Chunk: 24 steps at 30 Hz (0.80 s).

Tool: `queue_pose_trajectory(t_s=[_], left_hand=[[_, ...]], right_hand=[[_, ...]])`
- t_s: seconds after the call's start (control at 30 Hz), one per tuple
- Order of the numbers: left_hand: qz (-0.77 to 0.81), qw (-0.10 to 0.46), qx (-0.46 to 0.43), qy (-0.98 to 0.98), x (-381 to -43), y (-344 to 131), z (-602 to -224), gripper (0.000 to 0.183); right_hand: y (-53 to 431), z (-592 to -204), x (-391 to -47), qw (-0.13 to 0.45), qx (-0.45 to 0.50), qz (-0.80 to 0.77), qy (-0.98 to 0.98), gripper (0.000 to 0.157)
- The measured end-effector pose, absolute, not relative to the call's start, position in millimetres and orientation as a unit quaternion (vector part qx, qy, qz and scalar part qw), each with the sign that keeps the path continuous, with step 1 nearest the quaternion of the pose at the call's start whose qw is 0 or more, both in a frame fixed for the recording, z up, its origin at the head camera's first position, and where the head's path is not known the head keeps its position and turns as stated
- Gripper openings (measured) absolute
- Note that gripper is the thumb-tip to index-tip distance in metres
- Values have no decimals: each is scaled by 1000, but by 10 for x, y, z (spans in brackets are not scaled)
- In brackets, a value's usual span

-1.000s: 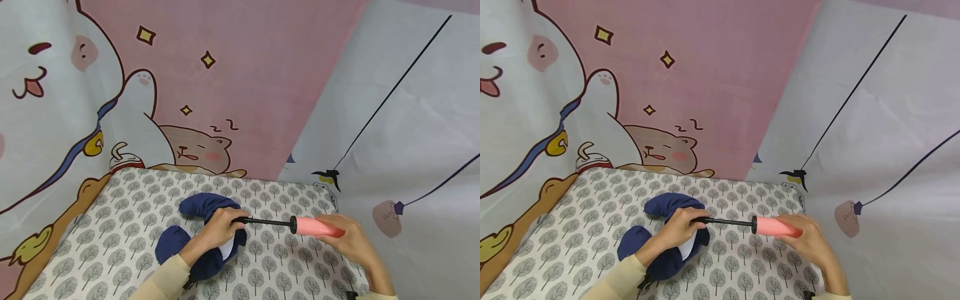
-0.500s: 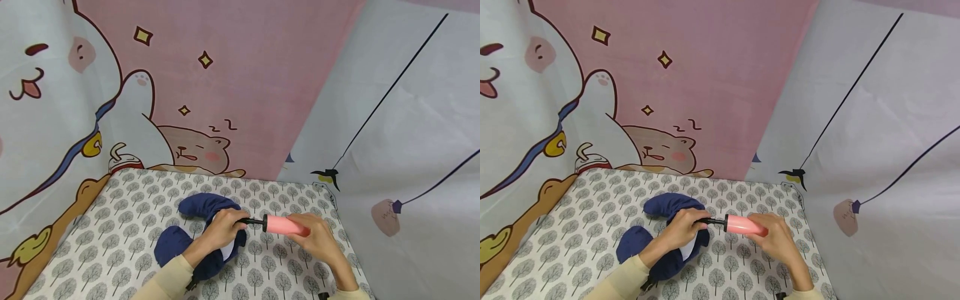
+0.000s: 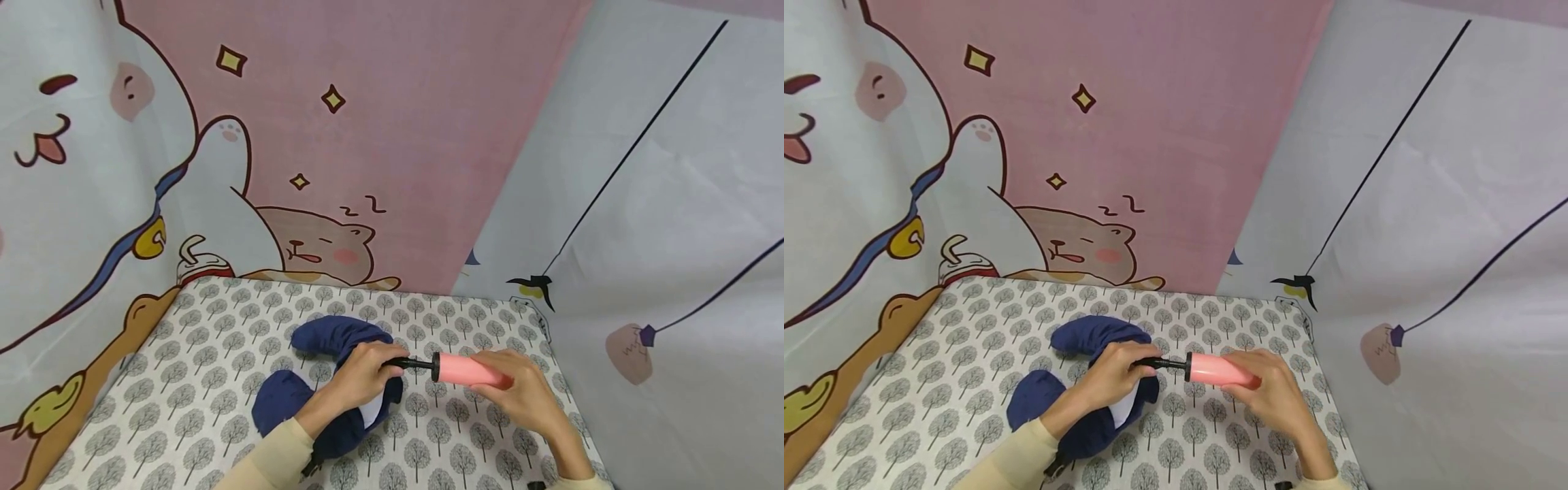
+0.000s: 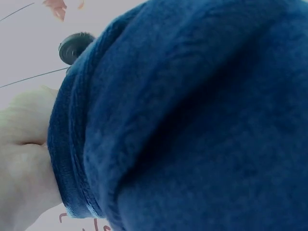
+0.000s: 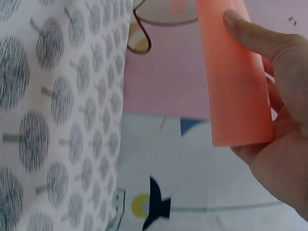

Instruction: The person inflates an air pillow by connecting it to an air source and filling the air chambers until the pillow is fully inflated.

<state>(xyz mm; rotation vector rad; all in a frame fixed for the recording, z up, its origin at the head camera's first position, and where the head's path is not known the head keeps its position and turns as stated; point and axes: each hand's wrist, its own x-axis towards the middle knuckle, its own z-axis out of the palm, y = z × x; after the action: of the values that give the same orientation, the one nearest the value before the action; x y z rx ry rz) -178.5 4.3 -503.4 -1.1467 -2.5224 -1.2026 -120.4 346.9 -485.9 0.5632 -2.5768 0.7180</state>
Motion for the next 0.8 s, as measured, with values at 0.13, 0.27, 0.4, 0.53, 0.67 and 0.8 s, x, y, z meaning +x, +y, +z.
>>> queue_pose_trajectory(t_s=[0.13, 0.27, 0.4, 0.53, 0.67, 0.8], left_hand=[[-404, 53, -382, -830, -1775, 27, -5039, 35], [-404, 61, -376, -832, -1777, 4, -5044, 35], [-407, 63, -370, -833, -1786, -13, -5035, 34], [-416, 58, -363, -832, -1781, -20, -5039, 34], [-427, 51, -363, -826, -1767, 1, -5050, 35], [-425, 49, -373, -823, -1752, 38, -5069, 35]], right_hand=[[3705, -4843, -1165, 199, 192, 253, -927, 63], [3971, -4792, -1118, 187, 164, 267, -931, 64], [4210, -4709, -1047, 170, 129, 273, -938, 62], [4264, -4644, -1015, 169, 121, 270, -940, 61], [4097, -4651, -1043, 167, 134, 264, -940, 62], [3813, -4698, -1133, 170, 170, 243, -940, 61]])
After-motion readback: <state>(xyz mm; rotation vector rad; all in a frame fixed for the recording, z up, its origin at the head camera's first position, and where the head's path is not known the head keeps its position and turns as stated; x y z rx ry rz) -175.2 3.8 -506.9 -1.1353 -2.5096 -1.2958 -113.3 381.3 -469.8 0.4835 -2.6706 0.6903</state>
